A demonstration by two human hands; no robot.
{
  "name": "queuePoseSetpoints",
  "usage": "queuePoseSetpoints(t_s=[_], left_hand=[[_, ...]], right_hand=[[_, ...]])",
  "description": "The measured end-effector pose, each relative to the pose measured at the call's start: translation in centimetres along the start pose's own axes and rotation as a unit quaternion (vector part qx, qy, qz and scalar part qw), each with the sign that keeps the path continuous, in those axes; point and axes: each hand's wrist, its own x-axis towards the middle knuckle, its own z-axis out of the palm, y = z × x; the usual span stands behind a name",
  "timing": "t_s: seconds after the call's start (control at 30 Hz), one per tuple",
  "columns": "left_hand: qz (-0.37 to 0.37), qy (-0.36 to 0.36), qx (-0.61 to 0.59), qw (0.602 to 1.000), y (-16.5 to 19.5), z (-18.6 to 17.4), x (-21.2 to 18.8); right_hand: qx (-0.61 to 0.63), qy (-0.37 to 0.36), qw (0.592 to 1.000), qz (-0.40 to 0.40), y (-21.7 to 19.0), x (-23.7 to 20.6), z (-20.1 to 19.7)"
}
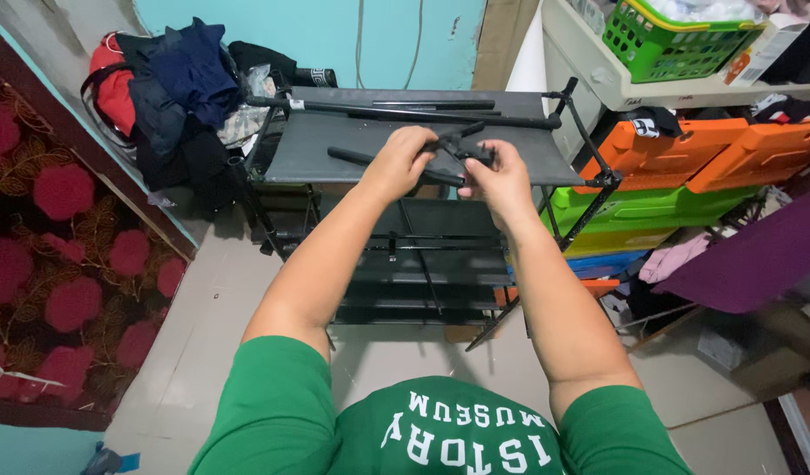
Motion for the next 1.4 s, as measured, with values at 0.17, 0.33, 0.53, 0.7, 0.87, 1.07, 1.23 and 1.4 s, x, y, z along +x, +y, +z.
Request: queuePoseSetpoints(t_s=[0.17, 0.33, 0.53, 0.7, 0.87, 1.07, 1.23, 1.4], left_hand=[[-0.085, -0.068, 0.011, 0.994, -0.8, -0.5, 0.0], [-0.161, -0.135, 0.097, 0.973, -2.2, -0.7, 0.5], [-0.071, -0.008, 0.207, 0.976, -2.1, 0.4, -0.5], [-0.136, 0.017, 0.304, 0.943, -0.6, 2.3, -0.6], [-0.245, 0.007, 0.285, 0.927, 0.4, 2.0, -0.1], [-0.102, 0.094, 0.189, 0.972, 4.2, 2.2, -4.0], [-0.036, 0.021, 0.058, 0.997, 9.2, 4.7, -9.9], [-0.166, -0.124, -0.134, 0.969, 14.1, 10.3, -18.0]], right_hand=[[-0.048, 0.052, 0.997, -0.012, 0.3, 1.0, -2.5], [0.041, 0.098, 0.994, 0.014, -0.5, -0.2, -6.6], [0.093, 0.050, 0.993, 0.048, -1.2, -4.9, -9.1], [0.051, 0.018, 0.994, 0.100, 0.4, -8.2, -9.6], [0.051, -0.008, 0.989, 0.137, 3.2, -9.7, -10.6], [0.007, -0.030, 0.980, 0.197, 6.9, -11.5, -10.5], [0.016, -0.028, 0.965, 0.259, 9.0, -13.6, -10.1], [-0.045, -0.099, 0.958, 0.266, 8.8, -16.7, -8.7]])
